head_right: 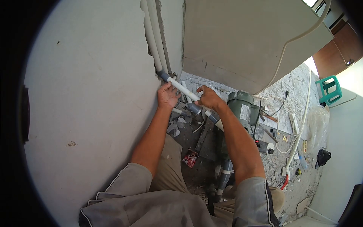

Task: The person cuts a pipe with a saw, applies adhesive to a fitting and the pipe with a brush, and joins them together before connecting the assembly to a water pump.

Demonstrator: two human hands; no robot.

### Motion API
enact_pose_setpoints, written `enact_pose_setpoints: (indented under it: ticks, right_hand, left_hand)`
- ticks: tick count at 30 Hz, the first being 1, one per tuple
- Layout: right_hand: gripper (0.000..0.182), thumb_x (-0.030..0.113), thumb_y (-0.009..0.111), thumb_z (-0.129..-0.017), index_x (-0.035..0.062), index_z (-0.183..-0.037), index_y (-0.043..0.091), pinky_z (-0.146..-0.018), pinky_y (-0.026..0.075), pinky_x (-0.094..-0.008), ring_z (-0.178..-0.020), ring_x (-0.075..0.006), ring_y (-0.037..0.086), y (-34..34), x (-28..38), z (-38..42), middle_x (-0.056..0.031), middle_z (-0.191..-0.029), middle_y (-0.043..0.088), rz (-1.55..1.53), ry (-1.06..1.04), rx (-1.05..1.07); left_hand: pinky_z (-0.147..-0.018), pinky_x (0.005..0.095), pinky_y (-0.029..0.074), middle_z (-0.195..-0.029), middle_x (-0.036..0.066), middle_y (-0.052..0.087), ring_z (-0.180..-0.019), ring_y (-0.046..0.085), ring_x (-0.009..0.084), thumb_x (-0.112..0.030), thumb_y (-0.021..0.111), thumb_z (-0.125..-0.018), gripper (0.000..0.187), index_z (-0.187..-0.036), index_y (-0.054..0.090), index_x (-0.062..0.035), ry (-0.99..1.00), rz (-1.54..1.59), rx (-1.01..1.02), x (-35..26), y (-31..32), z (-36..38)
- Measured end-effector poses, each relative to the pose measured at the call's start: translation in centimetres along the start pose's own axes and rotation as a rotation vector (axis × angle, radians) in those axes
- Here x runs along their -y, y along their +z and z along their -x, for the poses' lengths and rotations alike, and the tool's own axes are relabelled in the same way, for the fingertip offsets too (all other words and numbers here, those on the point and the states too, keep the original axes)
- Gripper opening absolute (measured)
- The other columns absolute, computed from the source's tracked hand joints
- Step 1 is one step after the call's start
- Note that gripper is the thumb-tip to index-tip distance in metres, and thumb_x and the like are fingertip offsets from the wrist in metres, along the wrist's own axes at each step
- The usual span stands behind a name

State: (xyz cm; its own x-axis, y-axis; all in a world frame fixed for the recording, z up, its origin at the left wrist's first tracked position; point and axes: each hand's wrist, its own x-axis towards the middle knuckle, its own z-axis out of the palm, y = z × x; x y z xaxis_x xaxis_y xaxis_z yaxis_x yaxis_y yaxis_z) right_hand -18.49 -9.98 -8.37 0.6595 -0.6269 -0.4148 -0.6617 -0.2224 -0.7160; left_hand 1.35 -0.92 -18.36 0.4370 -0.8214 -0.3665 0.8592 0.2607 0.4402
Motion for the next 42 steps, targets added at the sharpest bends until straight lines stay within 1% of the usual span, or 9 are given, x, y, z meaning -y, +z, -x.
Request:
enact_pose_setpoints:
  ticks: [3,5,11,17,20,32,35,38,42]
  right_hand:
    - [0.062,0.003,0.082,-0.08,-0.0028,-0.135,0.053,-0.08,0.05,-0.0351,-0.084,-0.0218,0.068,0.4,-0.7,-0.5,-0.0137,-0.088,0.073,0.021,-0.03,-0.019]
    - [0.066,0.008,0.087,-0.075,-0.0007,-0.133,0.056,-0.087,0.05,-0.0366,-0.096,-0.0277,0.069,0.4,-0.9,-0.7,-0.0178,-0.096,0.073,-0.041,0.0,-0.023]
    - [0.066,0.012,0.088,-0.076,-0.0003,-0.132,0.057,-0.091,0.052,-0.0382,-0.103,-0.0331,0.07,0.8,-1.4,-0.9,-0.0221,-0.102,0.073,-0.112,0.017,-0.021]
    - [0.07,0.028,0.081,-0.085,-0.0007,-0.14,0.048,-0.092,0.053,-0.0434,-0.104,-0.0387,0.071,-0.4,-1.0,4.8,-0.0278,-0.103,0.072,-0.055,0.013,-0.248]
    - [0.073,0.029,0.079,-0.087,-0.0004,-0.143,0.043,-0.09,0.054,-0.0488,-0.102,-0.044,0.071,0.2,-2.1,10.9,-0.0314,-0.103,0.071,0.181,-0.029,-0.286]
    - [0.066,0.02,0.073,-0.084,0.0048,-0.14,0.044,-0.085,0.056,-0.0543,-0.093,-0.046,0.071,3.5,-4.5,12.9,-0.0278,-0.099,0.072,0.54,0.159,-0.329]
    - [0.064,0.021,0.073,-0.084,0.0031,-0.138,0.045,-0.084,0.057,-0.0539,-0.092,-0.0449,0.072,3.5,-4.0,13.1,-0.0268,-0.098,0.073,0.555,0.162,-0.321]
    - [0.066,0.022,0.074,-0.083,0.0049,-0.139,0.045,-0.085,0.056,-0.0542,-0.093,-0.0456,0.071,3.5,-4.4,13.0,-0.0271,-0.099,0.072,0.539,0.172,-0.322]
    - [0.066,0.023,0.075,-0.083,0.0051,-0.139,0.044,-0.084,0.056,-0.0545,-0.091,-0.0454,0.071,3.6,-4.3,12.9,-0.027,-0.097,0.072,0.544,0.176,-0.324]
  left_hand:
    - [-0.12,0.0589,0.008,-0.144,0.011,0.057,-0.141,0.043,0.032,-0.038,0.07,-0.088,0.054,-0.134,0.056,-0.014,-0.131,-0.132,0.076,0.8,-0.6,1.5]
    - [-0.121,0.0546,0.014,-0.141,0.015,0.06,-0.136,0.048,0.0332,-0.045,0.068,-0.093,0.055,-0.133,0.057,-0.0098,-0.279,-0.243,0.154,1.4,0.0,3.2]
    - [-0.113,0.0467,0.034,-0.135,0.015,0.064,-0.13,0.055,0.0287,-0.046,0.052,-0.106,0.05,-0.136,0.055,-0.0066,-0.179,-0.281,0.196,3.5,0.6,4.1]
    - [-0.104,0.0428,0.043,-0.123,0.013,0.068,-0.121,0.058,0.0253,-0.046,0.054,-0.106,0.048,-0.132,0.056,-0.0057,-0.1,-0.245,0.067,5.2,0.1,3.9]
    - [-0.077,0.0333,0.046,-0.122,0.009,0.07,-0.116,0.061,0.018,-0.048,0.054,-0.106,0.045,-0.13,0.058,-0.0091,-0.106,-0.237,0.051,5.2,0.2,4.1]
    - [-0.082,0.0386,0.038,-0.121,0.005,0.071,-0.117,0.06,0.0198,-0.049,0.057,-0.104,0.044,-0.127,0.061,-0.0119,-0.116,-0.217,0.078,5.6,-0.9,2.9]
    - [-0.1,0.0435,0.042,-0.121,0.01,0.07,-0.121,0.058,0.0242,-0.049,0.058,-0.103,0.047,-0.127,0.06,-0.0083,-0.111,-0.205,0.056,5.5,-0.7,3.1]
    - [-0.101,0.044,0.041,-0.119,0.01,0.07,-0.12,0.058,0.0243,-0.048,0.058,-0.103,0.045,-0.125,0.06,-0.0082,-0.111,-0.201,0.037,5.5,-0.5,3.1]
    - [-0.082,0.039,0.04,-0.122,0.007,0.071,-0.121,0.06,0.0206,-0.049,0.058,-0.103,0.043,-0.124,0.062,-0.0121,-0.102,-0.229,0.061,5.8,-1.2,2.6]
